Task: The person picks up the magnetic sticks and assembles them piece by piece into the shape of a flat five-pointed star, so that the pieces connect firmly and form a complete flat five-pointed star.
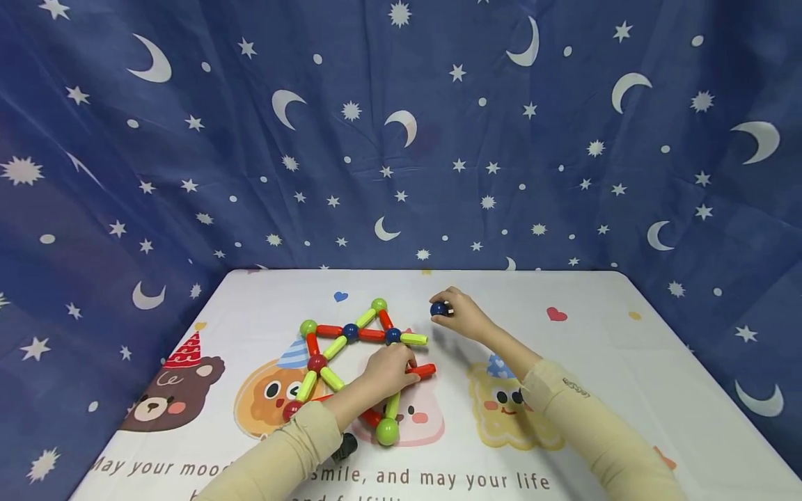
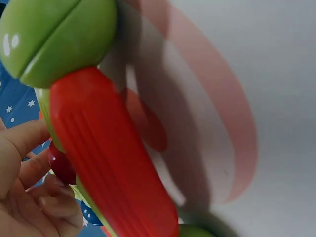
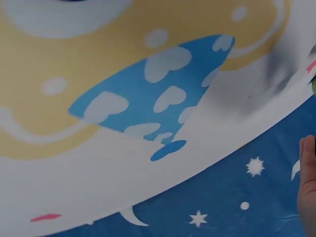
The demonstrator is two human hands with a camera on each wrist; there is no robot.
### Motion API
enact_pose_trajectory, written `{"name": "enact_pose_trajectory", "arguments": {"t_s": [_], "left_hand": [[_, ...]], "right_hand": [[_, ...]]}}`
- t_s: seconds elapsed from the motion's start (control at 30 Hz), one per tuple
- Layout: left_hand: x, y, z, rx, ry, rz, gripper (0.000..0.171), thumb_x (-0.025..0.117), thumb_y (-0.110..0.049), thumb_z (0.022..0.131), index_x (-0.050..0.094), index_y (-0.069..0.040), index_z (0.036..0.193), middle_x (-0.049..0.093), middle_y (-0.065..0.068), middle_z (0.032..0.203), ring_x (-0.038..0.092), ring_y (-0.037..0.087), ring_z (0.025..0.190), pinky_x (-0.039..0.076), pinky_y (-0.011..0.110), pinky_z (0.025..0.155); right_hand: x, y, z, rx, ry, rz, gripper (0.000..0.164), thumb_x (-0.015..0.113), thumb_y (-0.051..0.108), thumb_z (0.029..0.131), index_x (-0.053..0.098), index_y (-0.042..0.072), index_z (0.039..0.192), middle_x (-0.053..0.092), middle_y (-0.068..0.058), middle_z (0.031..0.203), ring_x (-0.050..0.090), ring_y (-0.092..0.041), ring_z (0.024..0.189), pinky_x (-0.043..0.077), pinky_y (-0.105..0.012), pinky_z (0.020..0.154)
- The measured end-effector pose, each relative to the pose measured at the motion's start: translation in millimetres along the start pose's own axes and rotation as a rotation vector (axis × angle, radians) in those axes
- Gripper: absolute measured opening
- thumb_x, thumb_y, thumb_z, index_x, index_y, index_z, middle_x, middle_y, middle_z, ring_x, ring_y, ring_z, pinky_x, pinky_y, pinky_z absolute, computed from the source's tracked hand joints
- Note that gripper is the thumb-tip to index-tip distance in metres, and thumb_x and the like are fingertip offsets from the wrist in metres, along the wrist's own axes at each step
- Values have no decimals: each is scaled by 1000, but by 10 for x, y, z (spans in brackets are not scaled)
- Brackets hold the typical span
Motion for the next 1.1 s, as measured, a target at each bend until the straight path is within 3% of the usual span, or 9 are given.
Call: {"name": "enact_pose_trajectory", "arguments": {"t_s": [0.33,0.53,0.7,0.9,1.1], "left_hand": [[-48,51,9,0,26,-70,13,69,-18,85,67,-5,85,57,0,67,48,11,57,39,19,53],[-42,54,6,2,32,-138,11,68,-15,86,70,-4,87,57,-2,62,48,8,53,40,17,50],[-53,59,-10,9,21,-155,13,68,-13,85,73,-3,93,61,-1,67,48,8,57,39,16,52],[-47,123,-6,-6,14,-207,14,68,-13,86,72,-2,94,64,1,71,50,7,55,42,16,52],[-24,124,15,-19,22,-222,16,68,-14,86,72,-2,96,62,0,66,51,8,55,42,18,51]], "right_hand": [[-87,148,-193,-58,14,-8,33,72,14,83,65,-5,108,66,-15,98,60,-21,83,50,-23,65],[-75,116,-332,-35,36,14,33,69,13,84,64,-6,111,66,-15,100,57,-18,80,47,-22,63],[27,80,-395,-4,78,64,33,68,8,84,63,-7,113,66,-20,109,62,-21,82,51,-25,70],[183,93,-433,23,147,188,33,64,2,84,59,-11,115,62,-26,111,67,-33,91,55,-33,80],[281,46,-489,117,161,279,32,63,3,85,59,-10,114,63,-26,108,68,-34,92,56,-31,75]]}}
Point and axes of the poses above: each hand's wrist, its own z-axis towards the middle knuckle, its own x-axis out of the palm, y = z × x, the point moved 7 cm from there along z, towards the middle knuckle
